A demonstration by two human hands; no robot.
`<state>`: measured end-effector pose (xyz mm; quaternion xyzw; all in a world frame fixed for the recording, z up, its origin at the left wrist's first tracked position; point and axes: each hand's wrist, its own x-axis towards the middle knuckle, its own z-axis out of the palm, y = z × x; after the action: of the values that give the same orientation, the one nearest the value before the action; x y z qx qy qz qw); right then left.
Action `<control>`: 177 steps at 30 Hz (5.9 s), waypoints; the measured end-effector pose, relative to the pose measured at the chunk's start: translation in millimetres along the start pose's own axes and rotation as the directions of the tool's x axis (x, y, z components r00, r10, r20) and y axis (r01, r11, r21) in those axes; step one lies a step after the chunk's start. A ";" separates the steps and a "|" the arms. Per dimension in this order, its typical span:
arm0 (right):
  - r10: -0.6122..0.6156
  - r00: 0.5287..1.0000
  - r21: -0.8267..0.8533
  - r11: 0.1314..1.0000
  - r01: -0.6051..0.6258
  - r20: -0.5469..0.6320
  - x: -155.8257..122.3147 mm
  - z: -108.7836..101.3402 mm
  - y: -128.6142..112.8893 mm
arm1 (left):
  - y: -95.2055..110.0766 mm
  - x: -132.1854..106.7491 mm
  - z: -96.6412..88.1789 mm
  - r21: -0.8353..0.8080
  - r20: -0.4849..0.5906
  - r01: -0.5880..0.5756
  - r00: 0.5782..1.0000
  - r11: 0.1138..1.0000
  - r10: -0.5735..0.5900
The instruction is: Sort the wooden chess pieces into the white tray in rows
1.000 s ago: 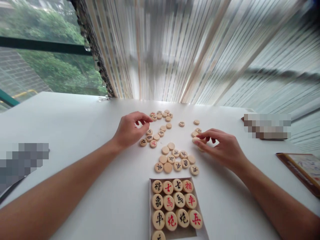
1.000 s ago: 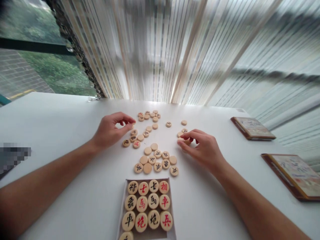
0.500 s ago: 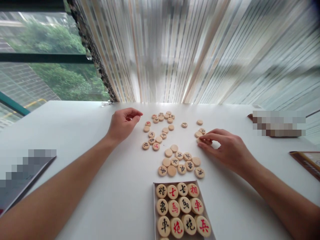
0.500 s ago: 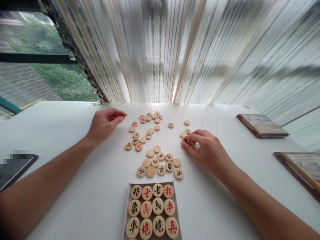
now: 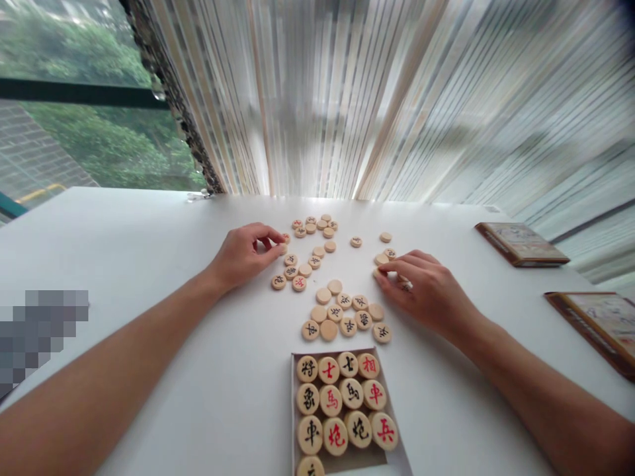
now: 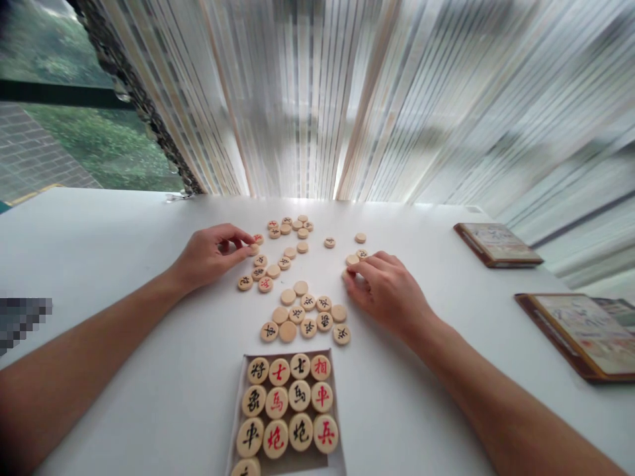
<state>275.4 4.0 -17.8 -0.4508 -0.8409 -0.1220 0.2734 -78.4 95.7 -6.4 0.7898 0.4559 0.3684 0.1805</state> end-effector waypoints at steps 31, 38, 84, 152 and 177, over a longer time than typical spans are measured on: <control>0.270 0.963 0.179 0.947 -0.268 0.017 2.3 -3.3 -7.9 | 6.7 -3.2 6.0 0.306 0.141 -0.186 0.979 0.934 0.149; 0.409 0.912 0.094 0.909 -0.405 -0.034 2.9 -18.2 6.7 | 5.6 -1.5 5.2 0.286 0.119 -0.177 0.982 0.942 0.148; 0.004 0.995 0.305 0.952 -0.035 0.103 -0.6 -3.1 -3.8 | 1.5 -2.5 3.8 0.135 0.093 -0.094 0.992 0.986 0.082; 0.456 0.735 0.862 -0.192 -0.470 0.502 7.3 -26.2 -82.7 | 115.6 -48.4 48.8 -0.819 0.382 0.353 0.924 0.452 -0.030; 0.494 0.656 0.820 -0.312 -0.479 0.571 11.3 -29.8 -85.6 | 119.3 -51.4 48.9 -0.801 0.382 0.373 0.921 0.469 -0.080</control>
<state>210.2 -49.8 16.6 -0.4224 -0.3897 0.6245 0.5288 12.1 -7.6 13.8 0.5700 0.2812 0.3975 0.6619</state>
